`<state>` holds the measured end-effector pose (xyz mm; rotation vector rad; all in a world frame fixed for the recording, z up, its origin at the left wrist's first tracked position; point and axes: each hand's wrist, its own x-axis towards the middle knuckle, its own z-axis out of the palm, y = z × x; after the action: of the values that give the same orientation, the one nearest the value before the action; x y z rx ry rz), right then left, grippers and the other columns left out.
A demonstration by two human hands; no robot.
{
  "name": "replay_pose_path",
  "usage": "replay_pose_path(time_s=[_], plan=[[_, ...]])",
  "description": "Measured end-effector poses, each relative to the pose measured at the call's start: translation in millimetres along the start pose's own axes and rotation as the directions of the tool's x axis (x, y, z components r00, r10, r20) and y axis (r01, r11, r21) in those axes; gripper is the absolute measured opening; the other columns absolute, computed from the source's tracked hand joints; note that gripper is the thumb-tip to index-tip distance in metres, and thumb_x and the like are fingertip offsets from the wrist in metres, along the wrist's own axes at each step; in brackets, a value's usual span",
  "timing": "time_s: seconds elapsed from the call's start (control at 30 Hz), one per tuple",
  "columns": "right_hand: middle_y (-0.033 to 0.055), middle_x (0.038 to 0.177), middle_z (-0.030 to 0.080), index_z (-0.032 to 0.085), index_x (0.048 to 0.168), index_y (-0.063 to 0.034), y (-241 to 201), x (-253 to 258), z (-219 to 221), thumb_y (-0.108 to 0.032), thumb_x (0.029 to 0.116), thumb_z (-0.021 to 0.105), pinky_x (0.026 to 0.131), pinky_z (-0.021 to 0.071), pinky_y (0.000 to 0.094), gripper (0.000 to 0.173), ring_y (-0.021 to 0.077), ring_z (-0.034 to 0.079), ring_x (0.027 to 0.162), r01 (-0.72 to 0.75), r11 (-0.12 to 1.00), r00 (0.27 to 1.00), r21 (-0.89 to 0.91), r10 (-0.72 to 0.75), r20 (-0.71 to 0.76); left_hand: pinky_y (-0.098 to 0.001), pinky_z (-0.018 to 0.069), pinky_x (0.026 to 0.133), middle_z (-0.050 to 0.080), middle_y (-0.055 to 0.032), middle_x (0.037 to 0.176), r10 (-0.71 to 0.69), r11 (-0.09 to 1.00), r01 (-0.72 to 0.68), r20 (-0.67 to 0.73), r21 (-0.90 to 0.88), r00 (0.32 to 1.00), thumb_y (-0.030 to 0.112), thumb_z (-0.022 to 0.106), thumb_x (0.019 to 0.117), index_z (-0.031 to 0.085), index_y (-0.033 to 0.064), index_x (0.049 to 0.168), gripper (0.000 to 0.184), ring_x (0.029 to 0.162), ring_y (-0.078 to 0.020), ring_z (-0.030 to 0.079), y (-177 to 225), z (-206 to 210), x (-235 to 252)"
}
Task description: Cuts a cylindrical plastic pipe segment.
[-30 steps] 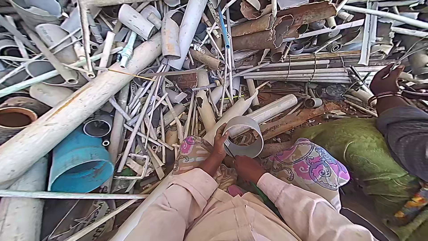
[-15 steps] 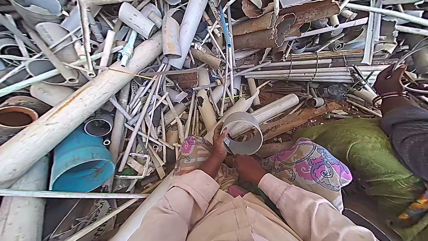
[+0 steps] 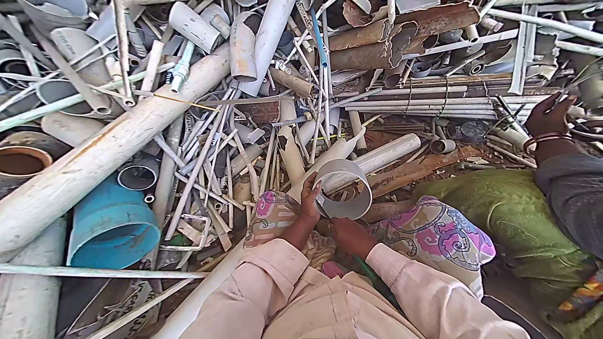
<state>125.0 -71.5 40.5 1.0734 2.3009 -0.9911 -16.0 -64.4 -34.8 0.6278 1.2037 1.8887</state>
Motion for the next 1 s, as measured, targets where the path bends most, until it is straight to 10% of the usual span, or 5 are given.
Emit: replay_pose_path(time_s=[1.0], plan=[[0.0278, 0.127, 0.062, 0.056, 0.13, 0.006, -1.8, -0.8, 2.2, -0.024, 0.113, 0.036, 0.099, 0.049, 0.0577, 0.04, 0.0417, 0.061, 0.123, -0.01, 1.0, 1.0, 0.016, 0.011, -0.029, -0.0326, 0.0477, 0.096, 0.043, -0.0215, 0.146, -0.022, 0.999, 0.02, -0.035, -0.036, 0.999, 0.007, 0.037, 0.0989, 0.032, -0.005, 0.149, 0.052, 0.119, -0.0193, 0.053, -2.9, 1.2, -2.7]])
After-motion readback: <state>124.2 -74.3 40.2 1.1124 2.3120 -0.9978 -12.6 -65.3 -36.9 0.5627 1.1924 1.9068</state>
